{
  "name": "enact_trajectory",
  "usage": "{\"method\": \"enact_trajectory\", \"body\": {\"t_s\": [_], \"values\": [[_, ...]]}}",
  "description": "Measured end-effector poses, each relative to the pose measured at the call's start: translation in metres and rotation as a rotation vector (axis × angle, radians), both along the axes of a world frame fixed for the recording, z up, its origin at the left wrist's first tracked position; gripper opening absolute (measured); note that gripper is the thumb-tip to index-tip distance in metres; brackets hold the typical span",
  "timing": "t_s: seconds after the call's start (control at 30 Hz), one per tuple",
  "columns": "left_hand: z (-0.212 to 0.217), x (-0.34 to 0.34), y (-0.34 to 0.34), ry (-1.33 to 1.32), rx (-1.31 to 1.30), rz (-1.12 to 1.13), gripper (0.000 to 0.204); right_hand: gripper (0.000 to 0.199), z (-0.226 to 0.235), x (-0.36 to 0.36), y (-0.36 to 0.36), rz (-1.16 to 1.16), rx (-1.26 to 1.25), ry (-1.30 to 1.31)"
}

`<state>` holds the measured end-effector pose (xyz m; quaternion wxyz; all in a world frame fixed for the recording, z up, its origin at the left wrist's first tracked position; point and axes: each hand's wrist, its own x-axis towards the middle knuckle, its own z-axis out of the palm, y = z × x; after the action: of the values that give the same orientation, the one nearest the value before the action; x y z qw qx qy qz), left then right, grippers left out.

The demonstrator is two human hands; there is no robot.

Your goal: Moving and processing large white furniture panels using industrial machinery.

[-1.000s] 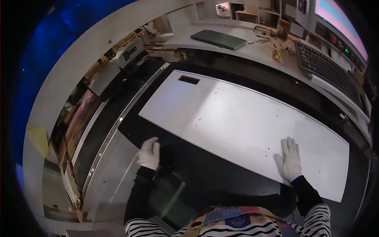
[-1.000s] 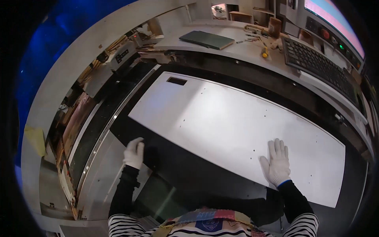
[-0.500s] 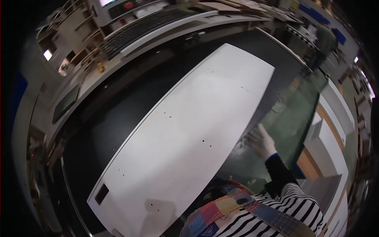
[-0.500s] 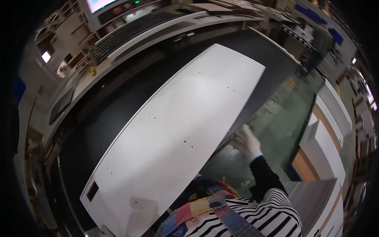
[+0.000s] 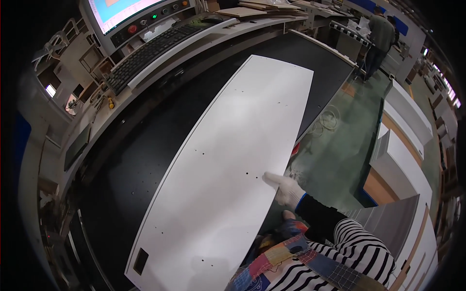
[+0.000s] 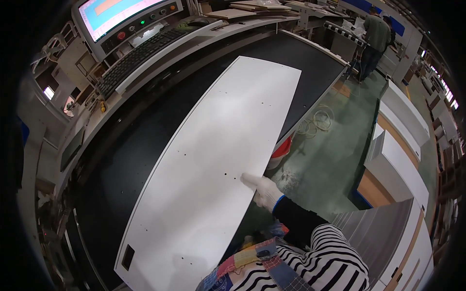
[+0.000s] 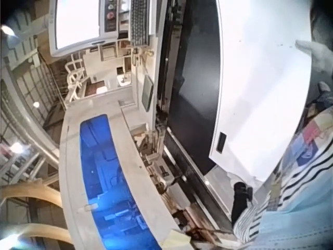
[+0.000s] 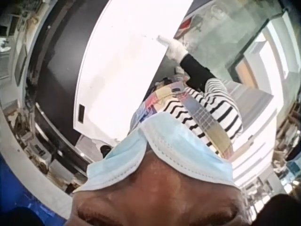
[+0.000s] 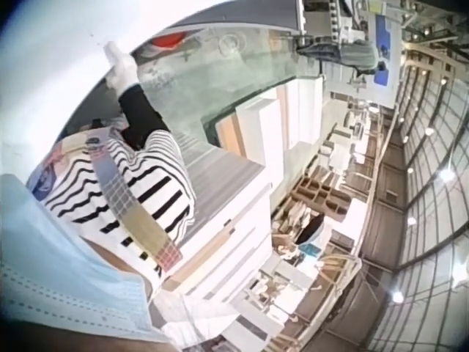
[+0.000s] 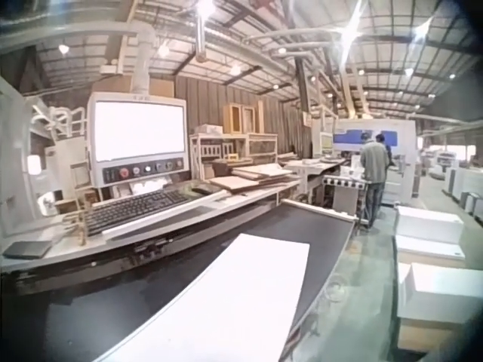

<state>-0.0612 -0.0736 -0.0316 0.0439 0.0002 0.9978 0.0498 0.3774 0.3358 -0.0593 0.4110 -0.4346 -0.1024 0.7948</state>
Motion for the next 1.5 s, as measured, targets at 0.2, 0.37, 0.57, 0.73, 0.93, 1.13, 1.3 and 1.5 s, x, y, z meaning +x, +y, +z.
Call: {"method": "enact_trajectory", "body": {"t_s": [0.2, 0.37, 0.57, 0.73, 0.93, 1.13, 1.3, 1.5], "values": [[0.025, 0.069, 0.025, 0.066, 0.121, 0.145, 0.081, 0.039, 0.012, 0.030, -0.001, -0.070, 0.075, -0.038], [0.046, 0.143, 0.046, 0.106, 0.265, 0.266, 0.082, 0.037, 0.044, 0.091, 0.034, -0.043, 0.071, -0.025], [0.010, 0.158, 0.166, -0.139, 0.550, 0.296, 0.086, 0.022, 0.062, 0.201, 0.177, -0.128, 0.286, -0.029], [-0.026, 0.243, 0.388, -0.272, 0.976, -0.010, 0.060, 0.023, 0.030, 0.328, 0.379, -0.249, 0.386, 0.031], [0.009, 0.367, 0.637, -0.113, 0.408, -0.091, 0.083, 0.020, 0.020, 0.453, 0.606, -0.390, 0.268, 0.051], [0.020, 0.422, 0.776, -0.135, 0.416, -0.121, 0.085, 0.027, 0.009, 0.511, 0.728, -0.405, 0.243, 0.114], [0.019, 0.437, 0.826, -0.111, 0.402, -0.143, 0.083, 0.029, 0.003, 0.524, 0.773, -0.448, 0.210, 0.068], [0.001, 0.437, 0.855, -0.079, 0.408, -0.168, 0.083, 0.033, 0.006, 0.530, 0.793, -0.413, 0.201, 0.029]]}}
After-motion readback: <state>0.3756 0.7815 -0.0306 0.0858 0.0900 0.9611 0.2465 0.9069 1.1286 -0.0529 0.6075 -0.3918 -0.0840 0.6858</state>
